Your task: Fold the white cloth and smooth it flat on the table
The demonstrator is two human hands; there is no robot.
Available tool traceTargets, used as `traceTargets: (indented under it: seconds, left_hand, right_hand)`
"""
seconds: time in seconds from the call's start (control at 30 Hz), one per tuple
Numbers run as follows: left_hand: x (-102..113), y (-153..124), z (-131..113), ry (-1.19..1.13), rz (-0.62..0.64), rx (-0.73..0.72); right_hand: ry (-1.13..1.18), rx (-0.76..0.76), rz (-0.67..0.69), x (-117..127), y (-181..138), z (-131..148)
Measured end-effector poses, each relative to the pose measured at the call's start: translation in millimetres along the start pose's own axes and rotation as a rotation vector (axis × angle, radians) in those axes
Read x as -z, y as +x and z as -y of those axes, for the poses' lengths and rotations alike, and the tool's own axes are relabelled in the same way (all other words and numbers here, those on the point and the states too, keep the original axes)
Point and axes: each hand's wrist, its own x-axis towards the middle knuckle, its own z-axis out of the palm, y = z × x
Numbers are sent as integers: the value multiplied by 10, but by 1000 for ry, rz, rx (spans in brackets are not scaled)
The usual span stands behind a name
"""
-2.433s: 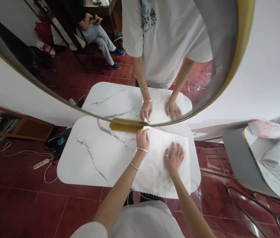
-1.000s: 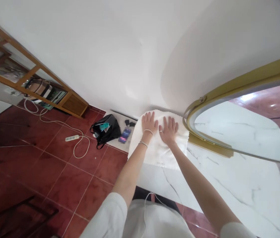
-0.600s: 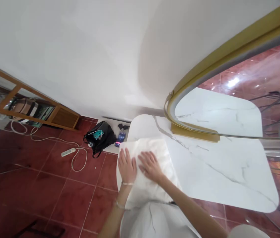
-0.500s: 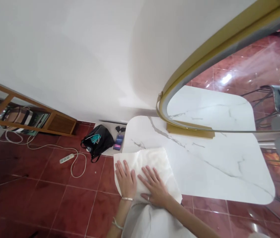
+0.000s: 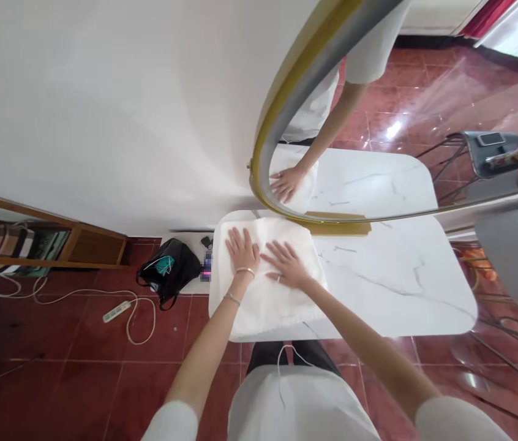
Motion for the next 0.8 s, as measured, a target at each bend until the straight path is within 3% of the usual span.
traceTargets:
  seconds: [0.1, 0.2, 0.3, 0.47, 0.6, 0.7, 0.8]
  left_hand:
    - [-2, 289, -76, -12, 31, -15]
    - [59, 181, -8, 7, 48, -80]
    - [139, -278, 126, 58, 15, -114]
    - [231, -1320, 275, 131, -54, -29]
    - [192, -1834, 294, 148, -117, 78]
    - [109, -1811, 230, 154, -161, 150]
    - [23, -1500, 29, 151, -121, 151]
  right_hand:
    - [6, -10, -78, 83, 177, -225]
    - [23, -42, -117, 59, 166, -179]
    - [44, -68, -111, -52, -62, 99]
    - [97, 77, -91, -225, -705, 673]
    - [138, 205, -40, -228, -989, 832]
    - [161, 249, -42, -183, -931, 691]
    - [150, 222, -79, -117, -799, 354]
